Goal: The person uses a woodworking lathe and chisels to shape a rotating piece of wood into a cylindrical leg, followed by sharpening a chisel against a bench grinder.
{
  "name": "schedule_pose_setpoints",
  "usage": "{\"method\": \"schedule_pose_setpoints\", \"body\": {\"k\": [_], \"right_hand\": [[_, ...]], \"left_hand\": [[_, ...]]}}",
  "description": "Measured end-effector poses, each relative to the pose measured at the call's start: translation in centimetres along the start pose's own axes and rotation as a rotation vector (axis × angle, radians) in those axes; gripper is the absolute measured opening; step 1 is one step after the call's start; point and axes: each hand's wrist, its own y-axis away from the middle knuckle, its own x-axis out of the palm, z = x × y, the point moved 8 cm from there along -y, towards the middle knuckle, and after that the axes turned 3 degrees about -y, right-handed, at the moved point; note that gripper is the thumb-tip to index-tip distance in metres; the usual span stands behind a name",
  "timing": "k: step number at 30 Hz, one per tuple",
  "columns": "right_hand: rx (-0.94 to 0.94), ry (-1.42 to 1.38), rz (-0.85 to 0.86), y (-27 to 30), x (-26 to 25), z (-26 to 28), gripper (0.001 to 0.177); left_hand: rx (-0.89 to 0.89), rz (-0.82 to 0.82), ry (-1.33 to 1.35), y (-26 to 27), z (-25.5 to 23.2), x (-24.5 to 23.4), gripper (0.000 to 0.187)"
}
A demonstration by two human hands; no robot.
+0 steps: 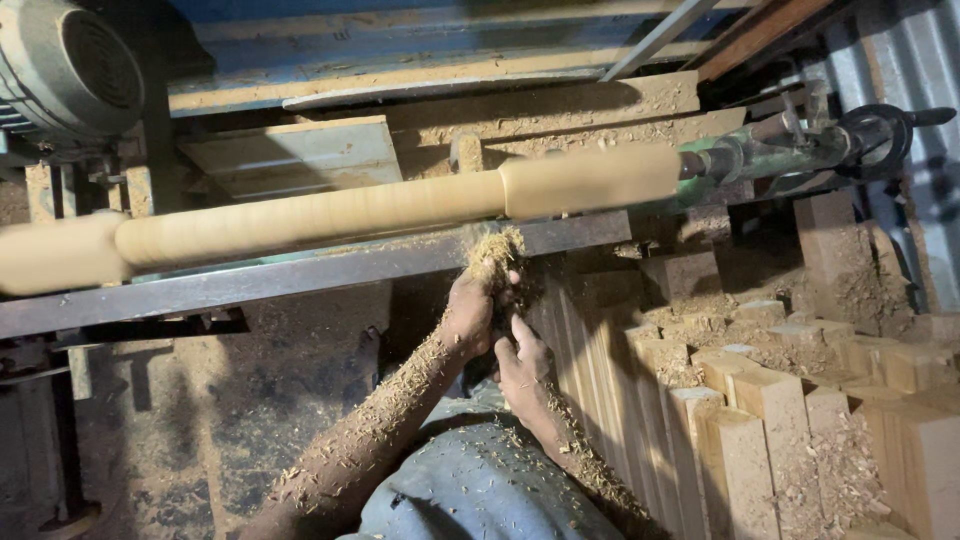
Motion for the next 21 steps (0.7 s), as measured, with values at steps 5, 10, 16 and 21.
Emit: {"method": "schedule_pose_setpoints", "body": {"k": [5, 10, 16, 21], "right_hand": [[0.037, -0.003, -0.042, -1.3, -0.1, -3.9, 0.059], [-0.119, -0.073, 0.007, -1.3, 0.9, -3.0, 0.059], [-0.175, 0.060, -0.020, -0.3, 0.9, -0.4, 0.055], [-0.201, 0.114, -0.001, 0.4, 1.2, 0.8, 0.053]], "left_hand": [[0.003, -0.015, 0.047, 0.7, -0.5, 0.1, 0.026], [0.042, 0.024, 0.008, 0.7, -1.1, -0.2, 0.032], [-0.004, -0.080, -0.049, 1.8, -1.9, -0.9, 0.023], [-0.014, -0.065, -0.117, 2.3, -2.3, -1.1, 0.028]]}}
